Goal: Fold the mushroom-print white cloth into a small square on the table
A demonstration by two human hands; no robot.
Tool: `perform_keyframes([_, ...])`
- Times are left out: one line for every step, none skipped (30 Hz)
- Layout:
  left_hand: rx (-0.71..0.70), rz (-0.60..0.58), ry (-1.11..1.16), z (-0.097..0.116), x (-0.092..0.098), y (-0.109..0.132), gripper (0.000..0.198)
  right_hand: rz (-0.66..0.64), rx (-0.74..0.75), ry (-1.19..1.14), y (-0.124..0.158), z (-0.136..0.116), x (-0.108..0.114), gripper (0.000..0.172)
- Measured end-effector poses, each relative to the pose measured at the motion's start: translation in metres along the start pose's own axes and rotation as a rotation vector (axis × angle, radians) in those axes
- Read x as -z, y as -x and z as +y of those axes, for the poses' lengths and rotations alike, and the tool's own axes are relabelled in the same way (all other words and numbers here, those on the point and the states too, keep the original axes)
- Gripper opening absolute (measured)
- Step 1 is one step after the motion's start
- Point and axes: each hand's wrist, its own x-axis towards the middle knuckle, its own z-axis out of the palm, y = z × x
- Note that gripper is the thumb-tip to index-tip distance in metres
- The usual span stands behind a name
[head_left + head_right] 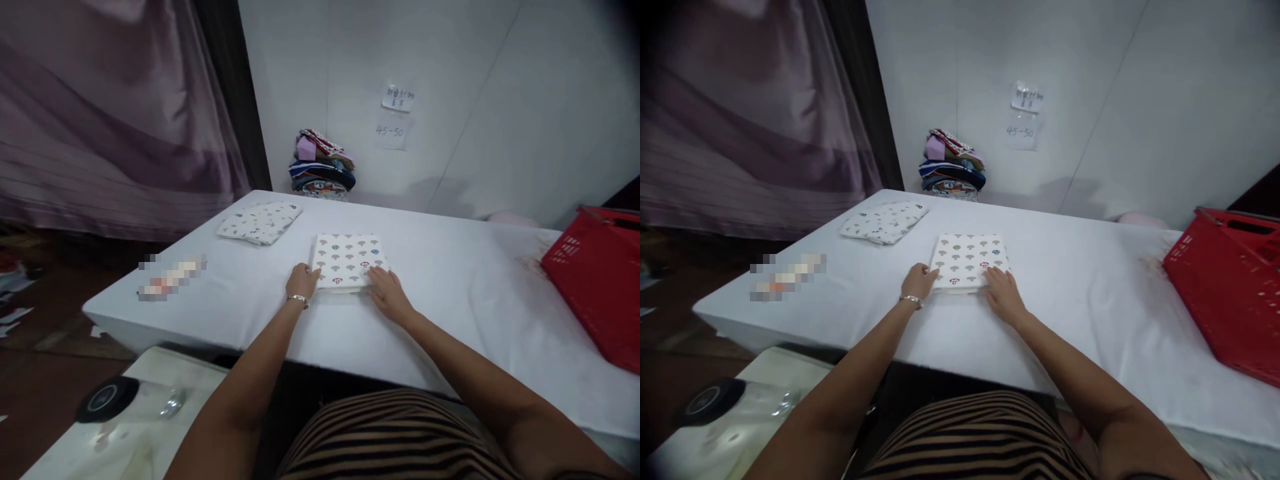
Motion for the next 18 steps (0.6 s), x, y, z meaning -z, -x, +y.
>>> perform_keyframes([-0.063, 0.036, 0.005, 0.001, -0.001, 0.005, 0.034, 0.039, -0.074, -0.029, 0.009, 0.016, 0.001, 0.058])
perform_keyframes([-0.145, 0.062, 0.010, 0.001, -0.002, 0.011, 0.036, 0.069, -0.149, -0.060, 0.017, 0.030, 0.000, 0.058])
perform_keyframes([-0.243, 0.066, 0.011, 0.002, -0.004, 0.016, 0.038, 0.088, -0.220, -0.089, 0.023, 0.041, -0.001, 0.059])
perform_keyframes([-0.341, 0.043, 0.006, 0.002, -0.006, 0.022, 0.040, 0.098, -0.282, -0.114, 0.029, 0.050, -0.003, 0.059])
perform_keyframes([-0.427, -0.002, -0.007, 0.002, -0.008, 0.026, 0.041, 0.100, -0.326, -0.133, 0.033, 0.057, -0.005, 0.060])
perform_keyframes([-0.500, -0.050, -0.027, 0.001, -0.010, 0.029, 0.043, 0.096, -0.353, -0.145, 0.035, 0.060, -0.006, 0.061])
perform_keyframes([-0.545, -0.090, -0.051, 0.000, -0.011, 0.030, 0.044, 0.091, -0.366, -0.154, 0.035, 0.062, -0.008, 0.062])
perform_keyframes([-0.559, -0.123, -0.074, -0.001, -0.012, 0.030, 0.044, 0.087, -0.369, -0.166, 0.034, 0.062, -0.009, 0.063])
perform_keyframes([-0.556, -0.144, -0.093, -0.002, -0.012, 0.028, 0.043, 0.083, -0.364, -0.174, 0.033, 0.060, -0.010, 0.064])
perform_keyframes([-0.547, -0.160, -0.108, -0.003, -0.012, 0.026, 0.042, 0.080, -0.357, -0.177, 0.030, 0.058, -0.010, 0.065])
perform_keyframes([-0.540, -0.173, -0.123, -0.004, -0.011, 0.024, 0.042, 0.077, -0.353, -0.176, 0.027, 0.055, -0.010, 0.065])
perform_keyframes([-0.537, -0.186, -0.138, -0.005, -0.011, 0.022, 0.042, 0.077, -0.351, -0.171, 0.024, 0.053, -0.011, 0.065])
perform_keyframes([-0.537, -0.196, -0.154, -0.006, -0.010, 0.021, 0.042, 0.078, -0.351, -0.163, 0.021, 0.051, -0.011, 0.064])
perform_keyframes([-0.540, -0.204, -0.169, -0.007, -0.010, 0.020, 0.042, 0.081, -0.352, -0.151, 0.019, 0.049, -0.011, 0.063])
perform_keyframes([-0.543, -0.206, -0.182, -0.007, -0.009, 0.020, 0.043, 0.083, -0.353, -0.139, 0.018, 0.048, -0.011, 0.061])
perform_keyframes([-0.542, -0.206, -0.191, -0.008, -0.009, 0.020, 0.043, 0.084, -0.352, -0.129, 0.017, 0.048, -0.011, 0.061])
perform_keyframes([-0.540, -0.205, -0.197, -0.008, -0.010, 0.020, 0.043, 0.082, -0.350, -0.121, 0.016, 0.048, -0.011, 0.060])
perform_keyframes([-0.537, -0.204, -0.198, -0.009, -0.010, 0.021, 0.044, 0.080, -0.348, -0.117, 0.017, 0.048, -0.011, 0.060])
